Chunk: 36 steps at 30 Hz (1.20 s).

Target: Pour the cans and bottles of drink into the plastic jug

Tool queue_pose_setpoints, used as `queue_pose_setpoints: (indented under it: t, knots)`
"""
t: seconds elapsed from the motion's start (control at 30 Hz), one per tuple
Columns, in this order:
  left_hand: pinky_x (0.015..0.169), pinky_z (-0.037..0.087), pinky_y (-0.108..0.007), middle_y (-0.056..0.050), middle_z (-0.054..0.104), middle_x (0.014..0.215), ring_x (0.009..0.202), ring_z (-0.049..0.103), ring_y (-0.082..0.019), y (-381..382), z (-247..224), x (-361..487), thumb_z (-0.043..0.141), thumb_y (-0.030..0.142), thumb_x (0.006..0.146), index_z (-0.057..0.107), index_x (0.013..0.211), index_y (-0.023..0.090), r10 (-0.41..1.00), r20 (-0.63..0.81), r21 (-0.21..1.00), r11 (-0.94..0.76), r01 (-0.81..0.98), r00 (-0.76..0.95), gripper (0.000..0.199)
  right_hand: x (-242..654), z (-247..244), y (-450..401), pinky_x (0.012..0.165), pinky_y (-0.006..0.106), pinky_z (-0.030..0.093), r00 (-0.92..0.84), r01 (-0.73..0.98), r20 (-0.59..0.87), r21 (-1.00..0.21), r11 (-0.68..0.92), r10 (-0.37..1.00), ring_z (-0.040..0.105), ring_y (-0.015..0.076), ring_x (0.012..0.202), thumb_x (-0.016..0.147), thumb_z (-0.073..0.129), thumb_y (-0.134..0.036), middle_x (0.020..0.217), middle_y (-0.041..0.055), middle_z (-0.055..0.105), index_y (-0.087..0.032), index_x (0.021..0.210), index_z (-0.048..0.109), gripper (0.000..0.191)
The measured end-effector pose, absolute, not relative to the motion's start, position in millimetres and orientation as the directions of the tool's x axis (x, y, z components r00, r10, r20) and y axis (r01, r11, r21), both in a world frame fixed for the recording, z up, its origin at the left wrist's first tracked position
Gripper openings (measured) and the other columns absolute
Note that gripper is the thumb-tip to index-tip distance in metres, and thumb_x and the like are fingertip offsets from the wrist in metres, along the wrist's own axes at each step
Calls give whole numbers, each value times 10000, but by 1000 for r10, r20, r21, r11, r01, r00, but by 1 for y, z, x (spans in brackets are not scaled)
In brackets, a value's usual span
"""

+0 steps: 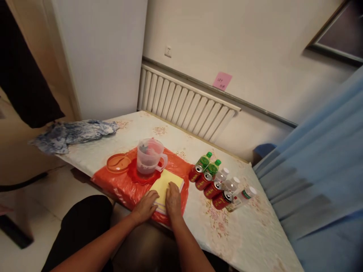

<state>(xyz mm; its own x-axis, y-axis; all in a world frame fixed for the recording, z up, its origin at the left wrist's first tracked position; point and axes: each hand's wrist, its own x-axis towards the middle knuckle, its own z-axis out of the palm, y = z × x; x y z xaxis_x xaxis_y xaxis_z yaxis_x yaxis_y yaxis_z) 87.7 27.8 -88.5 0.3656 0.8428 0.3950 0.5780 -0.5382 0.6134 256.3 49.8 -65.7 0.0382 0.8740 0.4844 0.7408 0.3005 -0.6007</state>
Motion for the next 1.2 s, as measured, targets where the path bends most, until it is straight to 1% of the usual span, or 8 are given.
queue_pose_setpoints:
  t: [0.1, 0.17, 0.23, 0.5, 0.7, 0.87, 1.03, 1.2]
  knots:
    - [1044, 461, -446, -97, 608, 1187, 1146, 548, -258, 27, -88, 87, 531, 86, 772, 606, 1119, 213, 835, 397, 618, -550, 562, 380, 377, 241, -71, 57, 1140, 469, 358, -98, 817, 422, -483, 315, 901, 459, 275, 1375, 921, 449, -199, 1443, 181, 541, -104, 1357, 573, 463]
    - [1048, 459, -448, -92, 610, 1180, 1147, 548, -254, 27, -88, 86, 525, 78, 773, 597, 1134, 216, 832, 399, 622, -555, 552, 387, 394, 236, -74, 57, 1165, 502, 311, -141, 849, 387, -426, 312, 911, 396, 289, 1427, 923, 483, -197, 1500, 179, 483, -117, 1383, 557, 473]
    - [1059, 451, -446, -95, 604, 1197, 1165, 540, -253, 26, -88, 86, 523, 75, 774, 587, 1155, 211, 829, 394, 629, -558, 542, 396, 410, 235, -76, 55, 1174, 520, 283, -146, 870, 371, -393, 298, 917, 374, 294, 1443, 931, 492, -200, 1519, 175, 460, -133, 1391, 552, 469]
    - [1083, 428, -461, -96, 604, 1209, 1176, 524, -259, 22, -87, 86, 525, 57, 730, 575, 1179, 214, 843, 370, 659, -535, 529, 390, 478, 237, -73, 53, 1164, 538, 283, -195, 909, 349, -287, 302, 917, 393, 325, 1430, 952, 467, -215, 1504, 210, 466, -91, 1403, 536, 473]
    - [1097, 408, -466, -85, 593, 1220, 1186, 508, -258, 21, -87, 86, 530, 73, 712, 565, 1181, 218, 848, 354, 671, -524, 525, 394, 492, 236, -73, 50, 1168, 512, 284, -186, 918, 341, -274, 286, 922, 404, 311, 1421, 973, 431, -235, 1498, 184, 484, -102, 1384, 564, 452]
    - [1107, 394, -457, -87, 587, 1223, 1191, 498, -251, 19, -84, 85, 518, 71, 708, 561, 1195, 211, 852, 332, 674, -515, 530, 406, 509, 238, -78, 51, 1167, 483, 289, -180, 922, 367, -261, 287, 913, 426, 289, 1407, 972, 428, -247, 1480, 182, 506, -102, 1370, 576, 448]
    - [1114, 383, -460, -100, 575, 1252, 1217, 485, -260, 16, -76, 84, 523, 93, 730, 566, 1192, 202, 859, 313, 689, -499, 525, 406, 476, 239, -84, 53, 1149, 499, 311, -205, 922, 410, -223, 315, 889, 448, 300, 1389, 970, 423, -243, 1453, 190, 534, -97, 1349, 593, 441]
    - [1113, 382, -451, -94, 579, 1246, 1214, 486, -262, 13, -67, 85, 536, 109, 739, 567, 1185, 207, 877, 263, 704, -459, 542, 401, 458, 240, -85, 53, 1145, 487, 320, -212, 922, 425, -213, 325, 880, 454, 304, 1381, 973, 427, -248, 1434, 182, 555, -94, 1335, 607, 434]
